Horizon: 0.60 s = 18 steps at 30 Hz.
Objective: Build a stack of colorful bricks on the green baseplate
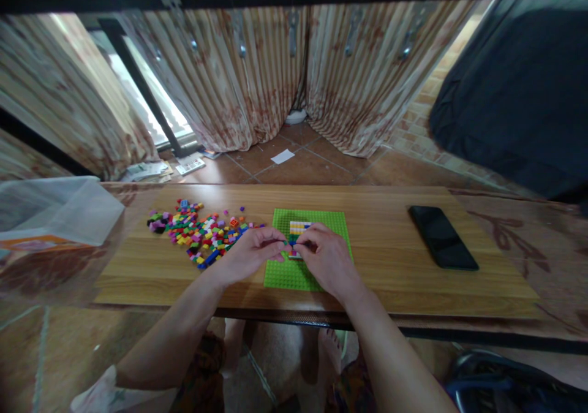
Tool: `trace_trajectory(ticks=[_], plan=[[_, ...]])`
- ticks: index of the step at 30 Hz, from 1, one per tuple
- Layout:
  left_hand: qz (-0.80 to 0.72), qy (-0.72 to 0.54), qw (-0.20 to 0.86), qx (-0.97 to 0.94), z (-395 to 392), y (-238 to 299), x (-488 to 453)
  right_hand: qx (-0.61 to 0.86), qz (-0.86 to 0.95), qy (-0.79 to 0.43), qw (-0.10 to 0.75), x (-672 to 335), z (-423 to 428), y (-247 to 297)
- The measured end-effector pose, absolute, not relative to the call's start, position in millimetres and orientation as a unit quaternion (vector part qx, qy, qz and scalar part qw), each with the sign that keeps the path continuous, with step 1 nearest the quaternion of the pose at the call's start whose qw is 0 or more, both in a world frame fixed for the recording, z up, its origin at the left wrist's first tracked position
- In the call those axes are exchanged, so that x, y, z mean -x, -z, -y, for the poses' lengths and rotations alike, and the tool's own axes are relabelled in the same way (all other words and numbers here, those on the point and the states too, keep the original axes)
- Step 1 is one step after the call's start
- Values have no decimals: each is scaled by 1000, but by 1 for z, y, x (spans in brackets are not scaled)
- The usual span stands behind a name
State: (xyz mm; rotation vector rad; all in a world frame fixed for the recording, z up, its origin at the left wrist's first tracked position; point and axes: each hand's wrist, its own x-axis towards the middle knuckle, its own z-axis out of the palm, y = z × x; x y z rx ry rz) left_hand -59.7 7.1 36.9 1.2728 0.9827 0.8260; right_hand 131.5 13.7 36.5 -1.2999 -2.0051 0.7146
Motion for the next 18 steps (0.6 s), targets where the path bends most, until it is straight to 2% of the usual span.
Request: trace_trajectory(ticks=[8, 18], plan=[[-424, -359, 604, -571, -8, -34, 60, 510, 743, -280, 331, -128, -14, -36], [-450, -370, 523, -622, -12, -38, 71, 520, 753, -258, 309, -124, -13, -40]])
